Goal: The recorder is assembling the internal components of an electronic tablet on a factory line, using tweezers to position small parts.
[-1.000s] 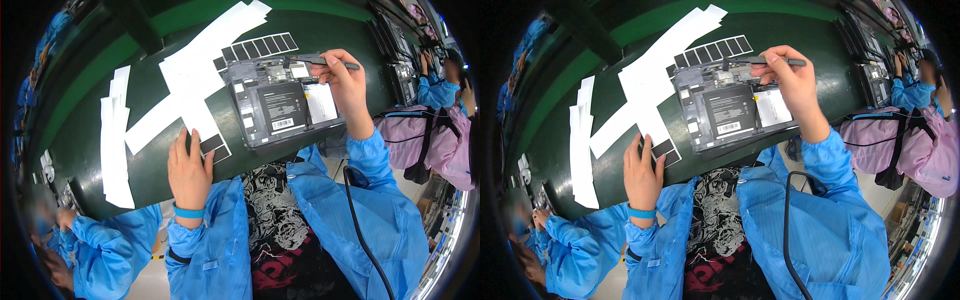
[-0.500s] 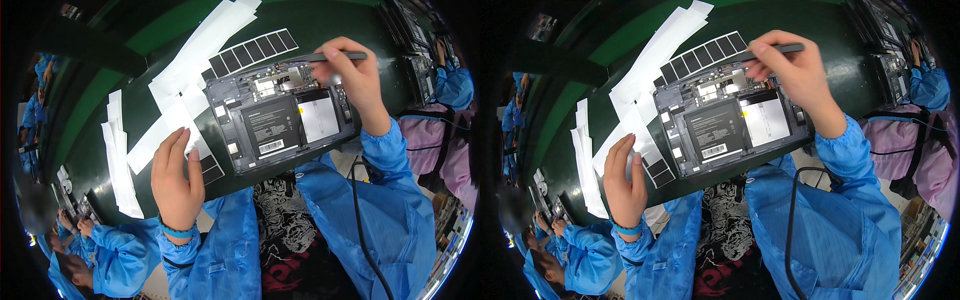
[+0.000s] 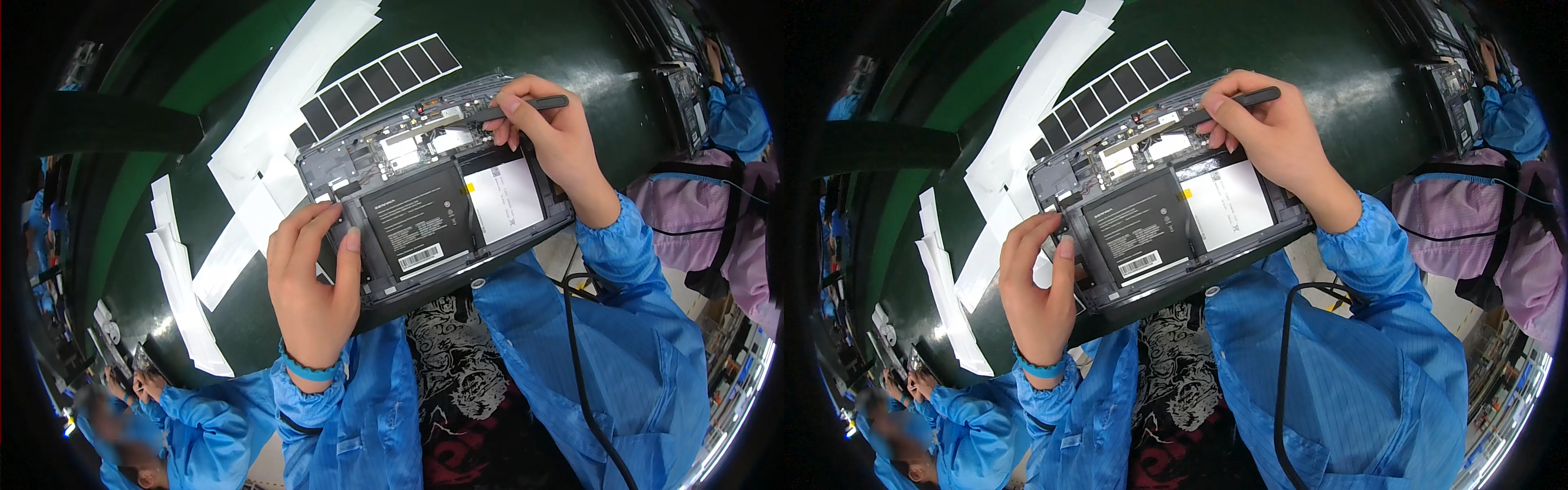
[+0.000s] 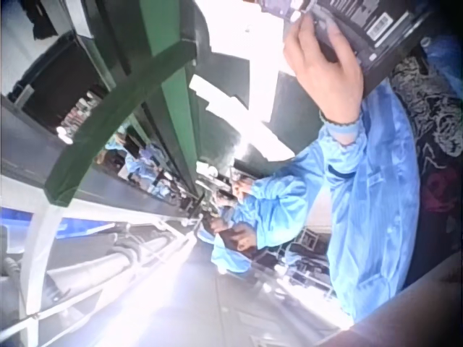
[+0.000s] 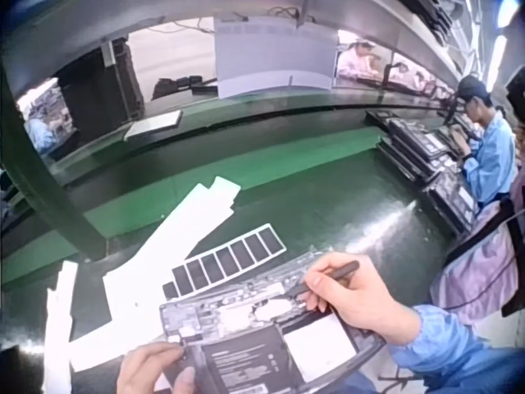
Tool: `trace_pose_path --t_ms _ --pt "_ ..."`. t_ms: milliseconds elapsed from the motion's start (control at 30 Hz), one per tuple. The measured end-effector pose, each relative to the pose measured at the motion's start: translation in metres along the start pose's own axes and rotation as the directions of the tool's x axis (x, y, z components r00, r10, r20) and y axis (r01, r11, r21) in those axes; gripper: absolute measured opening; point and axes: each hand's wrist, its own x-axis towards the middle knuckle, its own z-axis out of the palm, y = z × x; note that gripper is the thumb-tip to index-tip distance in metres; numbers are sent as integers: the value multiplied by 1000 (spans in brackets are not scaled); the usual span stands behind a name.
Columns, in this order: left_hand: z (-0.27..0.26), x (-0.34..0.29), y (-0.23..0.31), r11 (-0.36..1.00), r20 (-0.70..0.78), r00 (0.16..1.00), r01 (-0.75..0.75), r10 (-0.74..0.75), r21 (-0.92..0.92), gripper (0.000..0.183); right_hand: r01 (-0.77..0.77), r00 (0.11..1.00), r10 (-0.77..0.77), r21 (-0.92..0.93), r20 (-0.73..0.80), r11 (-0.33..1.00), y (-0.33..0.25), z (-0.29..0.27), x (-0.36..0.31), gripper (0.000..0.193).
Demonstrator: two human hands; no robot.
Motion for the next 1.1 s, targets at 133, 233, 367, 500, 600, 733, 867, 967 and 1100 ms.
trace_pose_path --t_ms 133,233,367,500,600,733,867,967,1100 --pt "1 -1 -1 998 24 998 58 -57 -20 22 25 999 -23 -67 39 997 1 1 1 14" --pt "0 -4 -3 1000 0 1000 4 -4 -25 22 -21 1000 21 -48 10 999 -9 5 -1 17" --pt "-2 0 -1 995 -48 999 -22 18 -101 25 -27 999 30 58 -43 998 -21 7 -10 20" --pt "-9 10 7 971 -72 979 -199 190 -136 32 -119 992 129 293 -15 949 -41 13 -27 22" --pt "-2 18 8 913 -128 919 -388 372 -128 38 -244 966 257 426 29 871 -50 23 -40 25" --pt "0 15 16 859 -177 877 -475 446 -191 38 -439 892 416 555 175 707 -51 32 -52 26" --pt "0 8 14 838 -144 873 -488 466 -243 37 -475 877 397 608 270 636 -49 36 -57 25" --pt "-2 7 12 825 -141 855 -518 499 -224 34 -500 862 431 588 268 636 -49 40 -61 25" --pt "-6 8 15 796 -129 821 -570 556 -201 28 -516 854 442 563 275 646 -48 40 -64 26"
